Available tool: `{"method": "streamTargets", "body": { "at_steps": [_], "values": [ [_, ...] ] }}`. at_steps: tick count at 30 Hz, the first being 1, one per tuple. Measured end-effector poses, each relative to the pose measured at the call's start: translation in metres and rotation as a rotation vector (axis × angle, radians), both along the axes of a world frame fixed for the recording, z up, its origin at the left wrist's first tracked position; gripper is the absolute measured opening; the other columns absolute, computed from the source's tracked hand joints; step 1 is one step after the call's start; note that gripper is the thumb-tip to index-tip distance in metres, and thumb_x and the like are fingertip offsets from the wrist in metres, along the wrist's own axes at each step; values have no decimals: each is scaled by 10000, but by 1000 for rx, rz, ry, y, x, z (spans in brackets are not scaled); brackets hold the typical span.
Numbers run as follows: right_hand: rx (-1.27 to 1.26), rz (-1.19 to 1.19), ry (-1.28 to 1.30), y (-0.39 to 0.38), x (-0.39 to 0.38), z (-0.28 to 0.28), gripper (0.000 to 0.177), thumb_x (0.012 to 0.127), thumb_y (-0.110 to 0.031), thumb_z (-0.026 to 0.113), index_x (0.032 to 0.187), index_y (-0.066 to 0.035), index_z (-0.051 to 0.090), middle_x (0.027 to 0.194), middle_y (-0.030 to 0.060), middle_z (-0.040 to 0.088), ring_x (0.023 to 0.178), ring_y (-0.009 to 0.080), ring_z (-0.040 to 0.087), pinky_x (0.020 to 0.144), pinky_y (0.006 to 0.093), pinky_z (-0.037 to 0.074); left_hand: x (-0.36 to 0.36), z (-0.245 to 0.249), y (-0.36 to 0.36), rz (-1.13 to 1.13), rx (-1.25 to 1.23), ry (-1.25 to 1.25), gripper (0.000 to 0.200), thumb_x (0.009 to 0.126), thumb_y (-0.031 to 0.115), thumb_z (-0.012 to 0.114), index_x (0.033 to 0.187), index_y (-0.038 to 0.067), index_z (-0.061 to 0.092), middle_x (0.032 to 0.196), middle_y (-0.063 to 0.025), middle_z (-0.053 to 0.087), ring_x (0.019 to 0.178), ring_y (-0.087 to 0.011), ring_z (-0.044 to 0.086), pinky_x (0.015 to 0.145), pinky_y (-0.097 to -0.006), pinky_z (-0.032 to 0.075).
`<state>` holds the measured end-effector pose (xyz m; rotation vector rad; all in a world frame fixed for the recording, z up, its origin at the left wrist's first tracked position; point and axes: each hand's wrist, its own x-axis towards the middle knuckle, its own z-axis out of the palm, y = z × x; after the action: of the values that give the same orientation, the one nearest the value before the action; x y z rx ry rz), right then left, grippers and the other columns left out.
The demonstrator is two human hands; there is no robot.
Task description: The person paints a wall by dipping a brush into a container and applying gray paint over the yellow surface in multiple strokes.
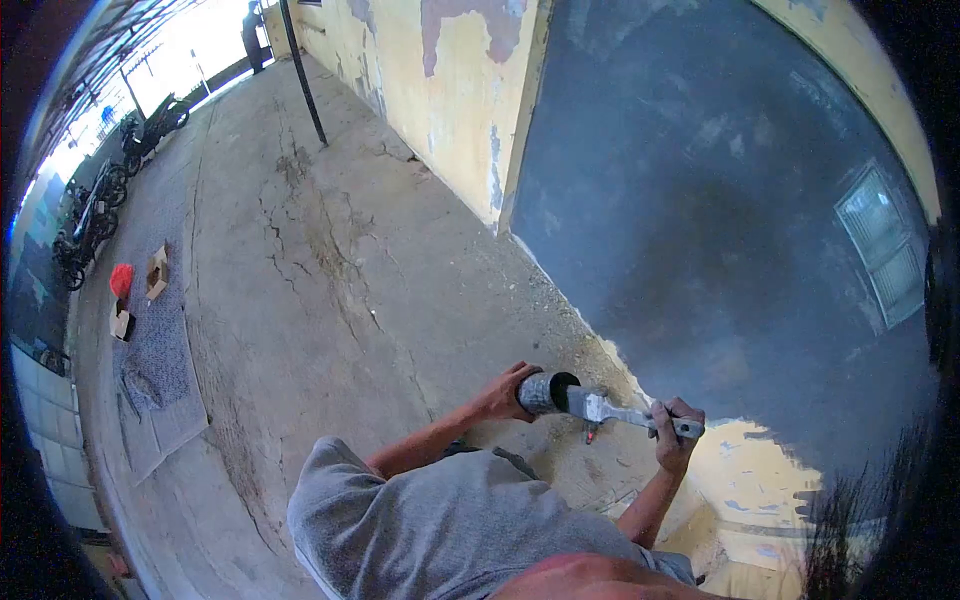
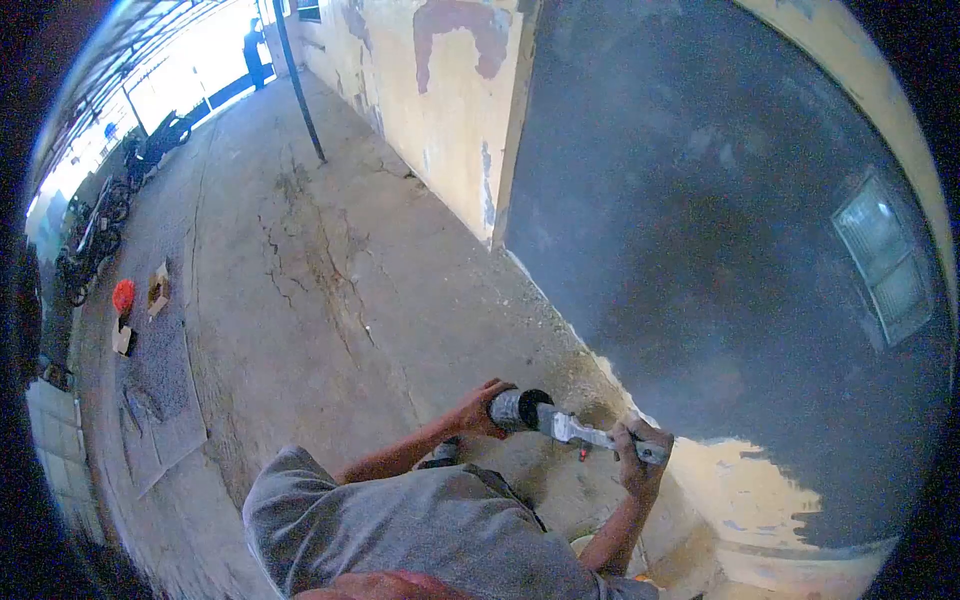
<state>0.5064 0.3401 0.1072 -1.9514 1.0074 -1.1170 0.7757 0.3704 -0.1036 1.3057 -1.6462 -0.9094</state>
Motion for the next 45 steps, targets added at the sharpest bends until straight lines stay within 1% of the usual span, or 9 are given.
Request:
{"method": "streamTargets", "body": {
  "at_steps": [6,12,22,24,31,34,36,42,45],
  "values": [
    [126,-39,-126,7,-65,-8,245,843,-122,608,634,4,601,510,16,519,416,78,457,399,237,342,-79,7,2,-127,-114,31,884,453,168,855,1251,75,487,1162,-138,520,1114,-338,505,973,-432,418],
    [202,33,127,12,-122,-26,263,856,-157,620,639,-12,592,515,11,528,444,73,481,414,239,356,-160,34,17,-78,-177,80,871,453,196,865,1231,64,497,1157,-135,531,1092,-337,526,945,-426,433],
    [294,16,-39,25,-184,-11,266,852,-179,629,648,-11,598,549,16,545,474,57,474,443,228,364,-238,54,18,-60,-191,22,867,452,205,869,1223,62,500,1168,-145,520,1131,-344,477,985,-426,396],
    [119,-12,1,15,-195,-48,248,858,-161,630,668,-3,601,566,12,554,484,58,483,451,229,370,-248,41,12,-40,-218,25,905,399,196,885,1215,66,516,1147,-137,546,1106,-343,517,961,-422,419],
    [259,-56,-70,22,-199,-3,247,853,-139,639,653,-10,575,556,-7,557,481,56,488,443,243,369,-261,53,1,-98,-272,68,889,410,204,874,1208,37,518,1170,-166,525,1124,-366,498,969,-430,406],
    [-10,-47,38,29,-209,-12,226,836,-118,644,654,-8,568,522,19,530,459,67,479,439,259,363,-268,69,3,-11,-380,-17,878,412,202,876,1200,39,526,1173,-163,527,1110,-374,510,956,-439,423],
    [-229,-44,36,33,-213,0,218,833,-100,637,650,-9,559,502,55,507,434,95,474,435,278,359,-273,71,-4,-17,-395,2,879,414,216,890,1197,45,528,1170,-166,527,1098,-374,519,943,-442,436],
    [-262,-39,109,49,-215,3,215,843,-106,625,651,-36,558,510,68,524,427,149,497,436,301,382,-286,77,-7,94,-574,20,868,429,211,913,1188,44,526,1162,-177,525,1088,-363,526,915,-433,462],
    [-179,49,129,51,-218,5,189,838,-150,644,689,-57,572,610,99,573,506,278,572,505,379,444,-287,71,-7,85,-550,-17,876,426,201,915,1191,43,519,1158,-178,524,1088,-363,525,908,-434,463]
  ]
}}
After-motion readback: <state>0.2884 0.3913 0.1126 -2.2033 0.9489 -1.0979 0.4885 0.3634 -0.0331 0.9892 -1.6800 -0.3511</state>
